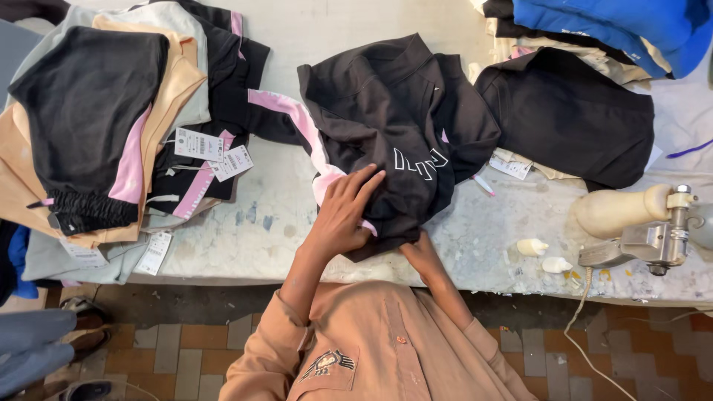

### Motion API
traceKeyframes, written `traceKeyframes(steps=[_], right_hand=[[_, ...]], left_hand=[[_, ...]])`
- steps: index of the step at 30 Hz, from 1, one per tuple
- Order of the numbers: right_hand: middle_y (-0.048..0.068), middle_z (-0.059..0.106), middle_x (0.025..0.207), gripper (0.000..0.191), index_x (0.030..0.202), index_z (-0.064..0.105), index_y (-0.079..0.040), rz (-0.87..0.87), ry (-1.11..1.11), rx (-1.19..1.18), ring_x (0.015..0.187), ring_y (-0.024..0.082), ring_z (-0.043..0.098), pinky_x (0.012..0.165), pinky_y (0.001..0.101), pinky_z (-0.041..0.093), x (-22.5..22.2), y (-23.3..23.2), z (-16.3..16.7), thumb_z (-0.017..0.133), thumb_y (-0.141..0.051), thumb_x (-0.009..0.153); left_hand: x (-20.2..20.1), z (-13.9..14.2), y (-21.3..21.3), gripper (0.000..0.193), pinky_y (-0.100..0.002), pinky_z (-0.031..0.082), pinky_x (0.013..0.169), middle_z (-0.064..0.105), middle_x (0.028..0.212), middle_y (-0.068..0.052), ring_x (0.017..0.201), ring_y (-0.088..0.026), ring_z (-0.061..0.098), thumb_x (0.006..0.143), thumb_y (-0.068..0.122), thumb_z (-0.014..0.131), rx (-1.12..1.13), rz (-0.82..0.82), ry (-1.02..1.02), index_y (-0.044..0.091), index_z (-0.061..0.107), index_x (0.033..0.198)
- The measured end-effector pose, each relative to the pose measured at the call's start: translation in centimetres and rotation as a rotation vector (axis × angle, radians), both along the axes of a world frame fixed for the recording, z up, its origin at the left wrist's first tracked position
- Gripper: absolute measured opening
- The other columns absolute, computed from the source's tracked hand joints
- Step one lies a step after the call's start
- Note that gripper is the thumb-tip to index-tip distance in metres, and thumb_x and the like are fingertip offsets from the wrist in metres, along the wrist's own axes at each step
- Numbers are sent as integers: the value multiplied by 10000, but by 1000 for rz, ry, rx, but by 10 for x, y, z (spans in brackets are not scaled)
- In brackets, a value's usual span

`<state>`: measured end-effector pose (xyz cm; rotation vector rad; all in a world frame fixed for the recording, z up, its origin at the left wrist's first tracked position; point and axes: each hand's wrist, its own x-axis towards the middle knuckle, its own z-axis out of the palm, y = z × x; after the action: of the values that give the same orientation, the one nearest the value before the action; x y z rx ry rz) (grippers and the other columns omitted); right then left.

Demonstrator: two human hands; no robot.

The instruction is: The person uses a spray gun to apply a white substance to a black hoodie, then folds it. They pick up black shorts with pink stripes, apply the substance with a toothbrush to the waistband and leg seams, and fold the shorts. Finally, they pick up a beige hoodie and apply the substance to its pocket area.

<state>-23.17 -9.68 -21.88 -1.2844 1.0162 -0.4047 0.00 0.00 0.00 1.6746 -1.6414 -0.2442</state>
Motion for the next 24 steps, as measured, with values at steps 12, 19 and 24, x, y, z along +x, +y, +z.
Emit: traceKeyframes(steps=[12,19,24], right_hand=[[227,496,1361,532,1185,643,-9,167,107,-1182,1260,437,490,1054,480,419,84,-40,183,795,-61,678],[163,619,1309,517,1179,699,-63,14,216,-1095,1215,390,578,1022,451,488,85,-39,202,783,16,675],[158,691,1255,570,1216,659,-41,-166,124,-1200,1164,354,684,992,432,548,47,-32,220,865,-51,685]], left_hand=[[43,-43,-36,742,-454,400,1039,643,1385,-107,1273,-317,562,658,249,774,166,-99,-149,85,589,1357],[70,-32,-21,722,-435,391,964,659,1334,-28,1161,-274,588,632,349,838,209,174,-245,157,657,1305],[96,-37,-3,686,-423,392,858,709,1153,-3,1011,-257,594,706,299,830,379,319,-241,200,650,1360]])
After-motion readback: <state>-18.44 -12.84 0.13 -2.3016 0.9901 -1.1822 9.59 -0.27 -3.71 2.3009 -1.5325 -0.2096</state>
